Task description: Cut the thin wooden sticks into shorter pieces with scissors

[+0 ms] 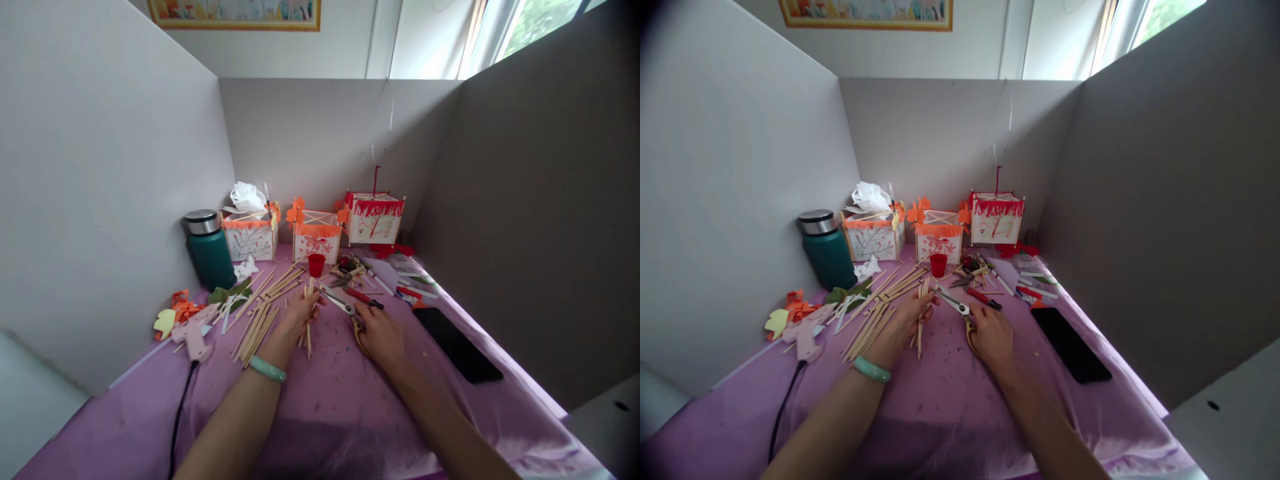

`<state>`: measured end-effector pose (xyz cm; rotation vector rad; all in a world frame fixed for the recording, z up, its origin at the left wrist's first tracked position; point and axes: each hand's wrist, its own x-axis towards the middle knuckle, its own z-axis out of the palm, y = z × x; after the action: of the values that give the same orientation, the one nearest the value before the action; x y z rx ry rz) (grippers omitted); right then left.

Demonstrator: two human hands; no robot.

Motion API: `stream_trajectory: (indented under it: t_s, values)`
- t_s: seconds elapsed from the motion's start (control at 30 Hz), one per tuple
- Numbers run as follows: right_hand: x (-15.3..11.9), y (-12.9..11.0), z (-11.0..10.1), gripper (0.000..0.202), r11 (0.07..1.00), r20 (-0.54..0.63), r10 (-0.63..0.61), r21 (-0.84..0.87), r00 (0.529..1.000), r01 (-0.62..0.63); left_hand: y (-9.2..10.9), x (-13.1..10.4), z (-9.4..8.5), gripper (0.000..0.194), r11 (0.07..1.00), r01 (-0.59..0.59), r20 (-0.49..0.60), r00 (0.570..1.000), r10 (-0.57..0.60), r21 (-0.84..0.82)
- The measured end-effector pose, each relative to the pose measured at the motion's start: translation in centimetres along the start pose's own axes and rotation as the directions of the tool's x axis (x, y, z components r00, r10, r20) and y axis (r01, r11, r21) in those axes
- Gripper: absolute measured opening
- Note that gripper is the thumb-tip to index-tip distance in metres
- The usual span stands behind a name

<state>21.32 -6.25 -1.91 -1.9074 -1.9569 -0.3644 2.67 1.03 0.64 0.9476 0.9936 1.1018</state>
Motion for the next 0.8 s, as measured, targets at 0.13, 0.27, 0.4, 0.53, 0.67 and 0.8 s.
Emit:
stream_trajectory:
  t_s: [0.13,0.27,0.4,0.53,0.67,0.8]
  values:
    - [0.07,0.09,0.2,0.036,1.0,0.019,-0.018,0.007,1.0,0.018,0.09,-0.16,0.09,0.007,1.0,0.014,-0.001,1.0,-0.014,-0.028]
    - [0.15,0.24,0.51,0.037,0.999,0.019,-0.03,0.014,0.999,0.03,0.27,-0.28,0.27,0.006,0.999,0.033,-0.022,0.999,-0.033,-0.032]
    - [0.15,0.14,0.38,0.038,1.0,0.025,-0.006,-0.007,1.0,0.006,0.36,-0.31,0.33,0.011,0.999,0.03,-0.001,1.0,-0.03,-0.021]
    - [0.14,-0.02,0.13,0.037,1.0,0.028,-0.004,-0.026,1.0,0.005,0.24,-0.15,0.23,0.013,0.999,0.03,0.004,1.0,-0.03,-0.022]
    - [0.2,-0.09,0.06,0.036,1.0,0.053,-0.011,-0.008,0.999,0.012,-0.04,0.11,-0.01,0.016,1.0,0.027,-0.005,1.0,-0.027,-0.006]
    - [0.25,-0.16,-0.26,0.028,1.0,0.1,-0.011,0.027,0.995,0.008,-0.3,0.3,-0.26,0.019,0.999,0.024,0.015,1.0,-0.023,-0.022]
